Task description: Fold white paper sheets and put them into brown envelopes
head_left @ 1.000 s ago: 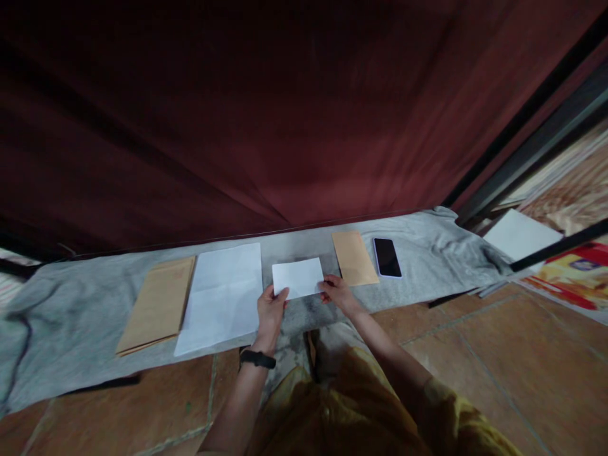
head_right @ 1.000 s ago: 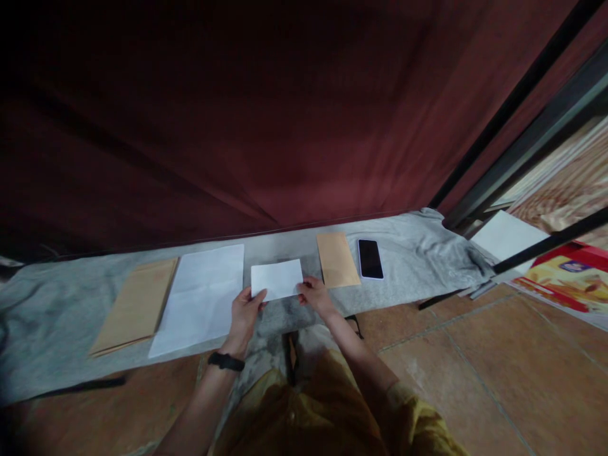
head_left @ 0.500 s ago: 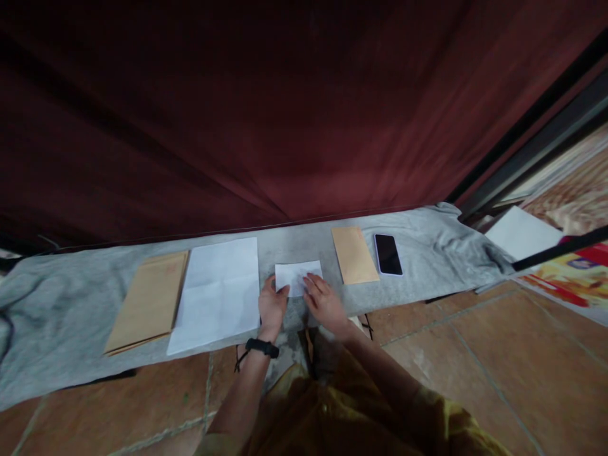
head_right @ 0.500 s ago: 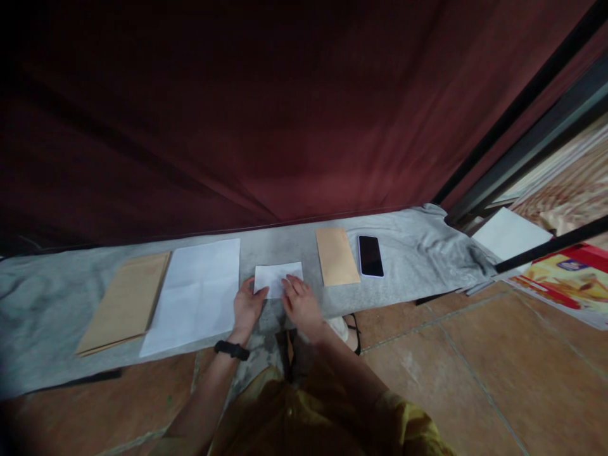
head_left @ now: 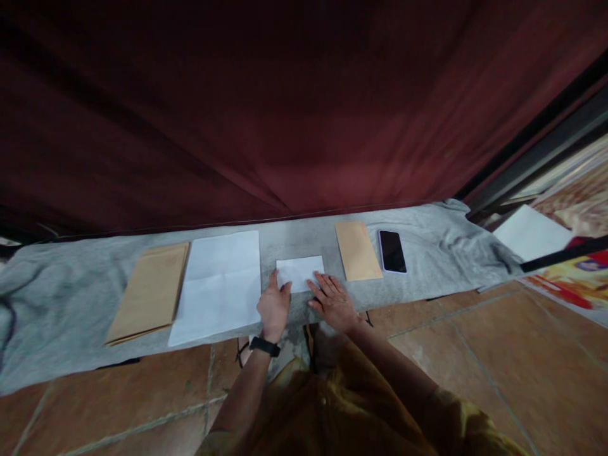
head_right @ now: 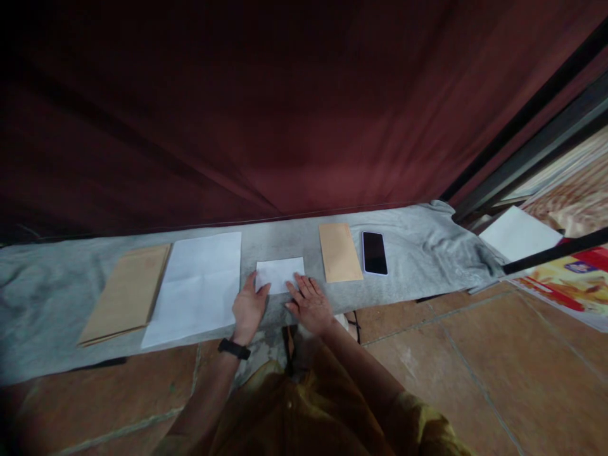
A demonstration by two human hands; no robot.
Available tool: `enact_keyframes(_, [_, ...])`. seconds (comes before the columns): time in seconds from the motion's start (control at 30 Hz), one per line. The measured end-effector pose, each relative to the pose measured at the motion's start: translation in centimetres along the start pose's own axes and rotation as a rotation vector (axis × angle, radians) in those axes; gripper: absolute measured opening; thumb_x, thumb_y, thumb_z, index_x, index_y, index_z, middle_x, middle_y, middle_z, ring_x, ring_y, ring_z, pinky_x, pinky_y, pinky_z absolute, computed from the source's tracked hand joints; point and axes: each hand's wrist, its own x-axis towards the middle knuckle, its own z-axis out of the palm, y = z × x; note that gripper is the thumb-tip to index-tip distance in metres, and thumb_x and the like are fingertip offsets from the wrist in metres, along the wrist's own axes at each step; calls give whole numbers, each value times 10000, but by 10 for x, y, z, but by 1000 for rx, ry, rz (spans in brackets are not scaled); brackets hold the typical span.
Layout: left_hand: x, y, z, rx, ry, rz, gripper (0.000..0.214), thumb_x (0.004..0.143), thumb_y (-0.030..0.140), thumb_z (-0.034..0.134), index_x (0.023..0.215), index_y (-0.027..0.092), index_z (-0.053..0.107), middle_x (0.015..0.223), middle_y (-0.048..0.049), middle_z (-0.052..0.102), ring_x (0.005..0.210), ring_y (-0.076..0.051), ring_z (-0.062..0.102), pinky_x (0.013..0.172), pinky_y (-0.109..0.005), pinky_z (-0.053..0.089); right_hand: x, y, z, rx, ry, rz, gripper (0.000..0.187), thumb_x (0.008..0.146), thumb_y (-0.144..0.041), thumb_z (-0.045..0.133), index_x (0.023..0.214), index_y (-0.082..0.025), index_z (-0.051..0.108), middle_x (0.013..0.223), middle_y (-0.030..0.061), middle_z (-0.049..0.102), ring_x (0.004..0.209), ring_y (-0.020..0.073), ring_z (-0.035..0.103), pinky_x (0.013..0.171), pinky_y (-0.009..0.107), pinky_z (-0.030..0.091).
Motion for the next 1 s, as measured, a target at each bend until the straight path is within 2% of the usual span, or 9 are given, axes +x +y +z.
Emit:
enact_keyframes(0.13, [-5, -1, -2, 88, 3, 22, 492, 999, 421, 464, 1442, 213, 513, 982, -139, 764, 872, -301, 738, 737, -375, 537, -3, 1, -2, -14, 5, 20, 542, 1036, -407, 495, 1542, -222, 434, 1651, 134, 301, 1509, 291, 320, 1229, 498, 263])
enact_keyframes(0.23, [-12, -1, -3, 190, 39, 103, 489, 1016, 372, 402, 1456, 182, 495, 1104, -167, 725, 946, -299, 714, 779, -388, 544, -3, -1, -3, -24, -2, 22, 534, 1047, -411, 462, 1546, -223, 427, 1654, 131, 294, 1510, 282, 319, 1234, 491, 250])
enact_keyframes(0.33, [-27, 4, 1, 264, 105, 293, 483, 1013, 269, 356, 1455, 139, 500, 1313, -205, 636, 1178, -324, 627, 963, -452, 504, -3, -1, -3, -28, -11, 20, 528, 1054, -395, 440, 1551, -219, 418, 1657, 127, 291, 1514, 279, 310, 1236, 489, 241])
enact_keyframes(0.43, [-43, 8, 15, 206, 77, 527, 479, 1019, 270, 353, 1450, 138, 515, 1492, -169, 534, 1387, -309, 483, 1142, -472, 387, -3, 0, -2, -32, -23, 22, 534, 1044, -337, 451, 1561, -214, 399, 1660, 123, 287, 1517, 277, 303, 1236, 492, 235])
enact_keyframes(0.47, [-48, 9, 20, 179, 60, 565, 484, 1024, 295, 358, 1451, 130, 515, 1516, -162, 517, 1424, -299, 449, 1171, -469, 359, -3, 0, -1, -33, -28, 22, 543, 1035, -308, 460, 1566, -217, 390, 1664, 118, 278, 1518, 274, 301, 1238, 491, 232])
enact_keyframes(0.6, [-59, 3, 36, 133, 41, 554, 541, 1030, 378, 357, 1460, 82, 500, 1536, -182, 494, 1470, -286, 403, 1204, -476, 328, -4, 1, -1, -36, -42, 9, 572, 1014, -245, 465, 1577, -228, 366, 1675, 107, 251, 1525, 267, 283, 1241, 492, 217])
enact_keyframes(0.77, [-62, -11, 30, 184, 66, 520, 568, 1027, 379, 355, 1453, 29, 492, 1542, -228, 464, 1463, -304, 414, 1197, -479, 337, -3, 0, -1, -52, -15, 45, 526, 1050, -337, 438, 1561, -219, 398, 1667, 127, 269, 1520, 284, 292, 1232, 497, 236])
enact_keyframes(0.93, [-40, -9, 22, 207, 73, 537, 455, 1024, 304, 352, 1337, 108, 617, 1390, -185, 632, 1334, -295, 556, 1114, -476, 425, -3, 0, 0, -74, 20, 57, 512, 1057, -360, 436, 1547, -211, 423, 1654, 133, 303, 1507, 285, 321, 1220, 487, 272])
enact_keyframes(1.0, [-25, -4, 22, 192, 91, 582, 443, 1020, 280, 351, 1338, 121, 616, 1400, -165, 628, 1344, -283, 544, 1119, -471, 423, -3, 0, 0, -80, 37, 56, 500, 1055, -352, 440, 1535, -211, 442, 1642, 137, 328, 1498, 286, 339, 1217, 492, 284])
